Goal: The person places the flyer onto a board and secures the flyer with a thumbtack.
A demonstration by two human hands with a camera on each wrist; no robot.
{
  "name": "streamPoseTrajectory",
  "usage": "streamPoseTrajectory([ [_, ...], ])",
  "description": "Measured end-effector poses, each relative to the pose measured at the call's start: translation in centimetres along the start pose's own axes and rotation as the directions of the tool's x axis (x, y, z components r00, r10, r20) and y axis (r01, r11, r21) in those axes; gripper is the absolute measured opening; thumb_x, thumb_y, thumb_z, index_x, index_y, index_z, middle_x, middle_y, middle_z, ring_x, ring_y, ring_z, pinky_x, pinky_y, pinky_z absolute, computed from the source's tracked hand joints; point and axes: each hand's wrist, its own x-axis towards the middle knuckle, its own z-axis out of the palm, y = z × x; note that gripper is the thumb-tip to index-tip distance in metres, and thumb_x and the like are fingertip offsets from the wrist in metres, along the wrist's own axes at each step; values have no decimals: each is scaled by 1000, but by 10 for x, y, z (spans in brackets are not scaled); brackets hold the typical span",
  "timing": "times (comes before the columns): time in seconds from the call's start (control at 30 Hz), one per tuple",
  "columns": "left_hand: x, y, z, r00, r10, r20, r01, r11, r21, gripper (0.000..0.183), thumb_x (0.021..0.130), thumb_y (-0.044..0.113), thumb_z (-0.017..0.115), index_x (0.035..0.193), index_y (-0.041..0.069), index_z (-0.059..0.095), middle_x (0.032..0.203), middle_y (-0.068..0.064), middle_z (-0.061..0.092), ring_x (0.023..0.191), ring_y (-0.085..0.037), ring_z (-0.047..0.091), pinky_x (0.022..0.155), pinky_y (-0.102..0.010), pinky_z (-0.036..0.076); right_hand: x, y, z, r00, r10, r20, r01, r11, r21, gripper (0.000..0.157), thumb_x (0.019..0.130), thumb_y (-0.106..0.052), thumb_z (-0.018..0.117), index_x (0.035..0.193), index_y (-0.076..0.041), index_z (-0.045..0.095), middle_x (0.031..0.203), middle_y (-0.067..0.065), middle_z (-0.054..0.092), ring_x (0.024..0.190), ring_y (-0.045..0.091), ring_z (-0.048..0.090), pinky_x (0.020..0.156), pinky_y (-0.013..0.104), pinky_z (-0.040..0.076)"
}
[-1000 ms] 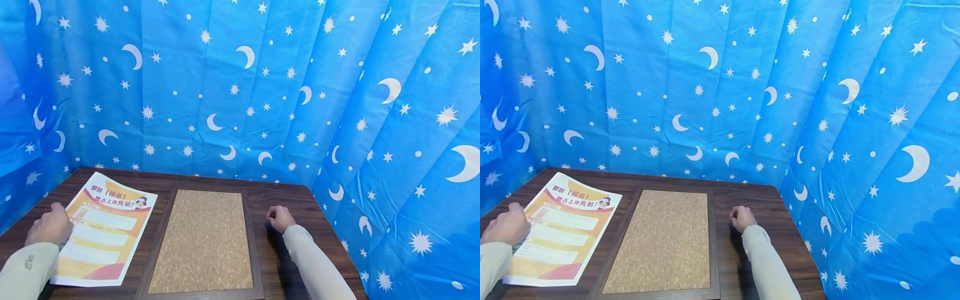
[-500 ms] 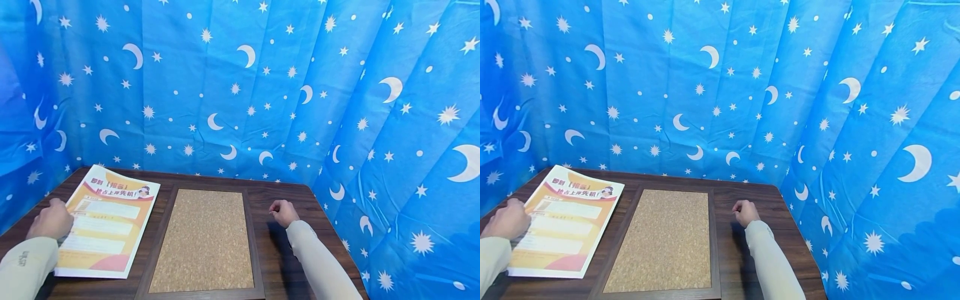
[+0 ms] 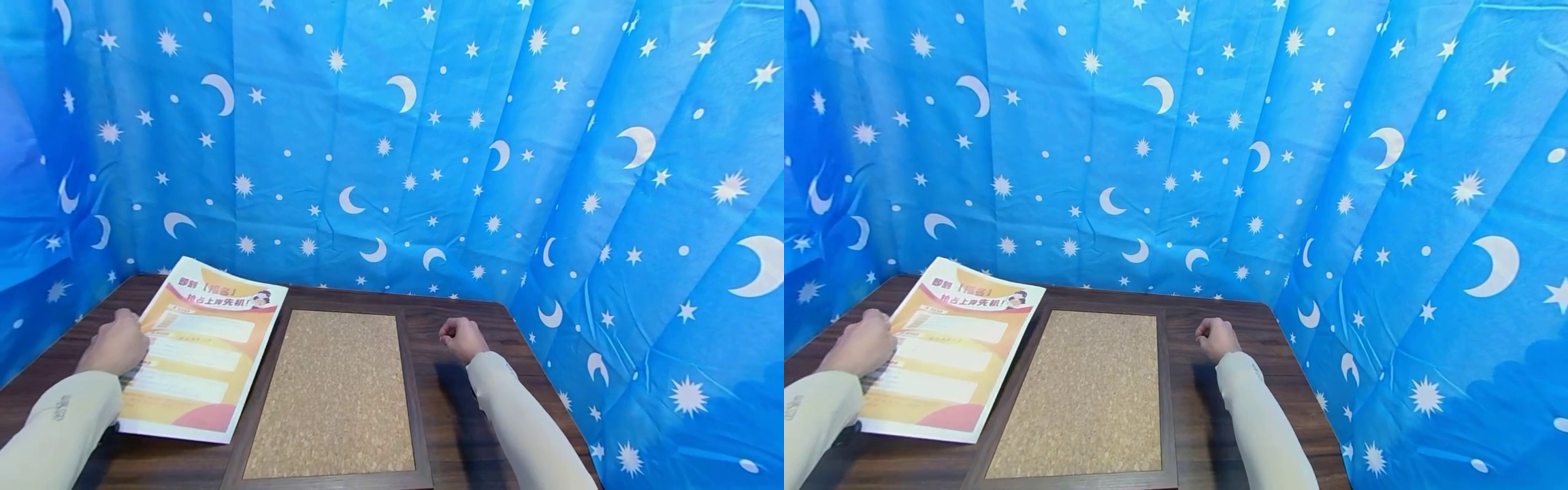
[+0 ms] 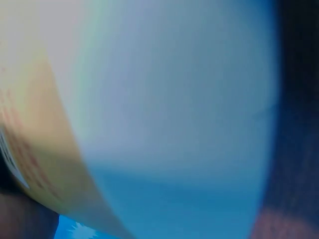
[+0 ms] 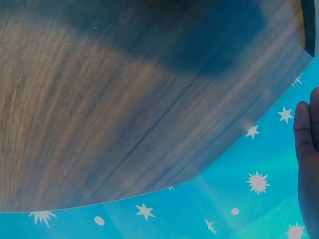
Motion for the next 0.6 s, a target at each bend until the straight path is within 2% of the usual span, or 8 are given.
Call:
streamPoseTrajectory([
  [0.2, -6, 23, 3, 996, 92, 0, -92, 995, -25, 50, 92, 3, 41, 128, -22, 16, 92, -33, 44, 79, -42, 50, 66, -53, 41, 5, -5, -3, 999, -36, -10, 36, 999, -4, 10, 85, -1, 64, 81, -9, 66, 74, 4, 59, 64, 18, 53, 58, 30, 46],
  [0.4, -7, 44, 12, 988, 152, 8, -151, 987, -52, 52, 94, 4, 37, 134, -19, 13, 96, -32, 44, 80, -40, 50, 65, -50, 42, 6, -10, -5, 998, -56, -22, 56, 998, -17, 14, 85, -1, 65, 78, -13, 64, 72, 1, 58, 63, 17, 52, 58, 29, 46],
  [0.6, -11, 75, 18, 974, 228, -15, -228, 972, -53, 45, 101, 12, 27, 135, -16, 17, 100, -33, 44, 83, -39, 51, 68, -52, 43, 5, -14, -7, 998, -66, -24, 65, 998, -21, 13, 86, -2, 65, 79, -12, 64, 73, 2, 59, 63, 17, 52, 58, 29, 46],
])
